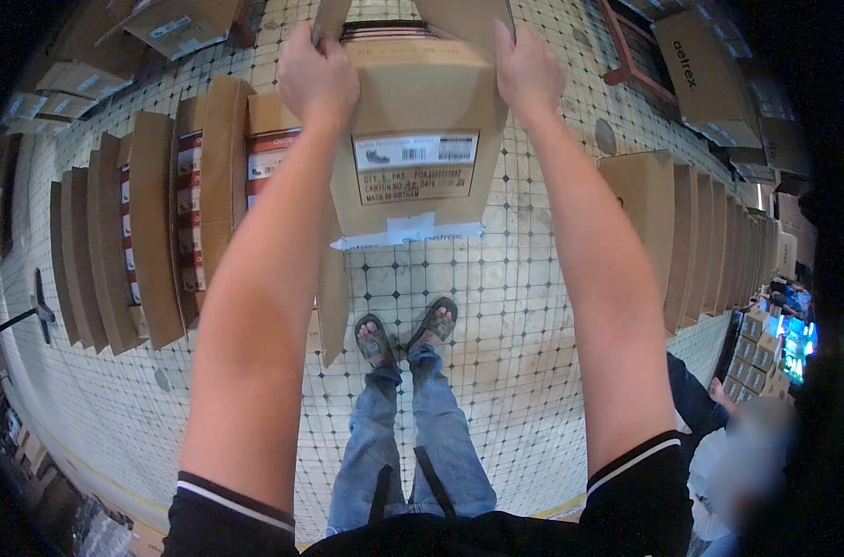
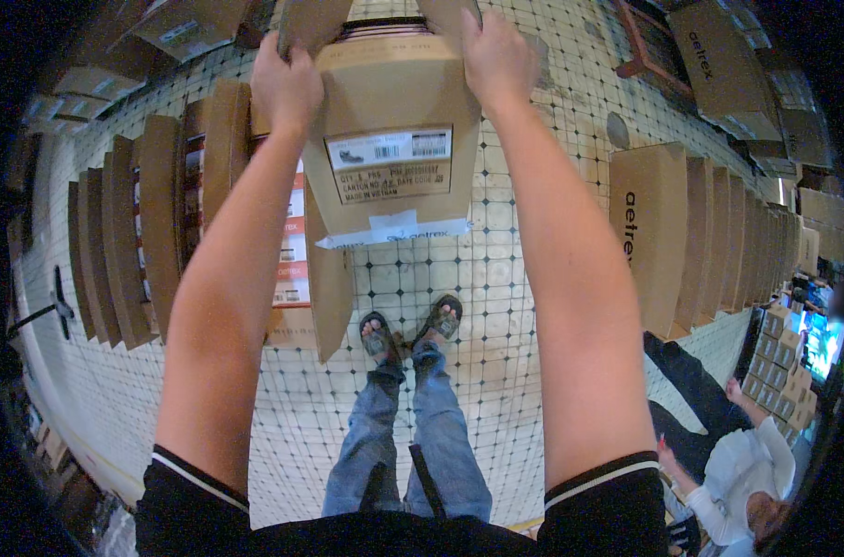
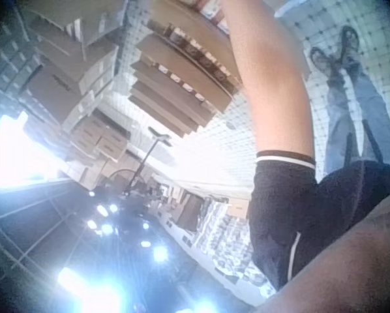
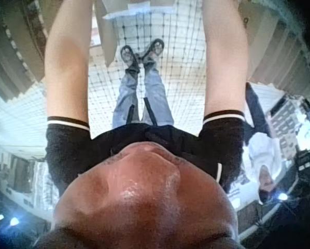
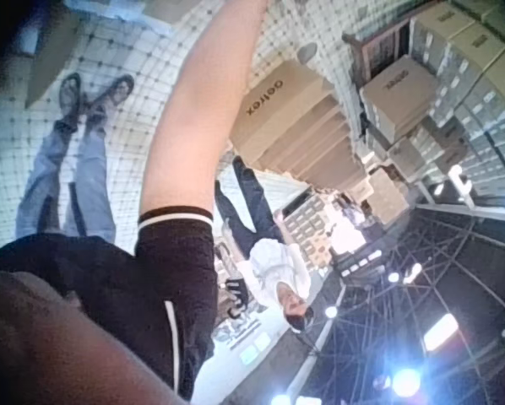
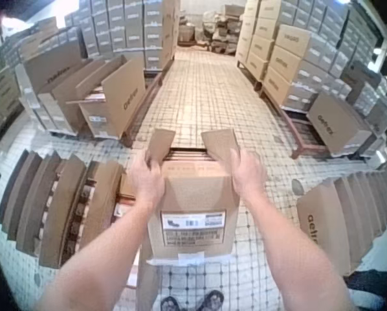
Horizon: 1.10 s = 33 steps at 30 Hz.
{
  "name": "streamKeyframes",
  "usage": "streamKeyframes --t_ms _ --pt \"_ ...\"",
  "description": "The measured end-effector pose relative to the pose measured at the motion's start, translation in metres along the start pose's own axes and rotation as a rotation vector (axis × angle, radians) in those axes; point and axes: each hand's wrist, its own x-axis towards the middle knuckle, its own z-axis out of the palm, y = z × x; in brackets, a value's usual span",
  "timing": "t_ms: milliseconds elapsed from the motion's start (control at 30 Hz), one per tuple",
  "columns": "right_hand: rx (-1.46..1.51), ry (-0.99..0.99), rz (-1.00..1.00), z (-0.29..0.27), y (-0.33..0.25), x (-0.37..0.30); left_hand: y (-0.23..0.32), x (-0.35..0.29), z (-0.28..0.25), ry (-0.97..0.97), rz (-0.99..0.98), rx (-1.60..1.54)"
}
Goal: The person repeatedly opens large cardboard cartons, removes stacks of smaller product boxes, and places them on the floor. The person then closes the large cartons and moves to the next one, continuing the same process.
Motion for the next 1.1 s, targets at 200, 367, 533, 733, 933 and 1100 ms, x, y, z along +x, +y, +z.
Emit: streamKeyframes --t_ms 200,367,533,733,933,1100 --pt "0.029 -0.036 -0.052 0.002 0.067 -0.207 -0.062 -0.195 -0.065 -0.13 0.023 -0.164" --pt "0.067 -0.579 0.54 -0.021 0.082 -0.439 -0.089 -0.376 -0.124 -0.668 -0.335 -0.041" --pt "0.213 -1.055 0.653 -0.028 0.032 -0.539 -0.104 -0.421 -0.121 -0.835 -0.492 0.036" --pt "0.307 -0.469 0.221 0.061 0.065 -0.474 -0.1 -0.371 -0.043 -0.87 -0.522 0.14" --pt "0.018 -0.867 -0.189 0.062 0.096 -0.428 -0.154 -0.352 -0.038 -1.067 -0.715 0.087" --pt "0.131 -0.832 -0.024 -0.025 0.083 -0.46 -0.187 -0.357 -0.045 -1.081 -0.81 -0.175"
